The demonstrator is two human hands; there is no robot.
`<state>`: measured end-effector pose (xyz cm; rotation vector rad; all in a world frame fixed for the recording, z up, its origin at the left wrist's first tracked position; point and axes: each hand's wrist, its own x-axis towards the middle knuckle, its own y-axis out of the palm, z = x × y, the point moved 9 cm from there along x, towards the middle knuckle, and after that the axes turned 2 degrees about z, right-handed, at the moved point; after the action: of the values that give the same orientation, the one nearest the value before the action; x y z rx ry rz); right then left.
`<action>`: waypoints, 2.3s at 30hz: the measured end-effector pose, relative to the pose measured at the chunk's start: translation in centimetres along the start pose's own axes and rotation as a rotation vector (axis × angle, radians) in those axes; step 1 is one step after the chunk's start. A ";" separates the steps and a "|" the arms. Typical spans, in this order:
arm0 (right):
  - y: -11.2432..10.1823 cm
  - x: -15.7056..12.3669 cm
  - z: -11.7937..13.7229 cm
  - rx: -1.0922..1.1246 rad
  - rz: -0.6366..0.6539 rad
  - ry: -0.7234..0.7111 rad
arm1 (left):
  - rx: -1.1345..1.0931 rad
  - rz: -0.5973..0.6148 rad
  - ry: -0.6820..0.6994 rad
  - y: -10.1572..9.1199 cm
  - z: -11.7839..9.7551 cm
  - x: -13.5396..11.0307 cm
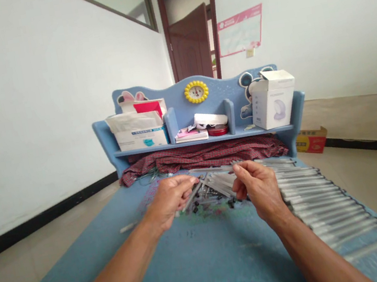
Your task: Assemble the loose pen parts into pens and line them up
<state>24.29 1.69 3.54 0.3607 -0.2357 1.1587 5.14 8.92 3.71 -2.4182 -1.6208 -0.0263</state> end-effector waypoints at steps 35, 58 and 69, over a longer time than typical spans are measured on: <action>4.5 -1.7 -3.1 -0.102 0.428 0.208 | -0.725 0.133 -0.288 2.3 2.0 -0.1; 3.8 -2.4 -1.5 -0.425 0.442 0.177 | 0.460 -0.037 0.284 -1.9 -1.0 1.3; 4.1 -2.4 -1.1 -0.529 0.402 0.035 | 0.638 0.057 0.521 -0.2 -2.4 -0.2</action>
<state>19.60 1.51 2.29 -0.1844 -0.5879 1.4389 5.11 8.30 6.02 -1.7721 -1.1054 -0.1020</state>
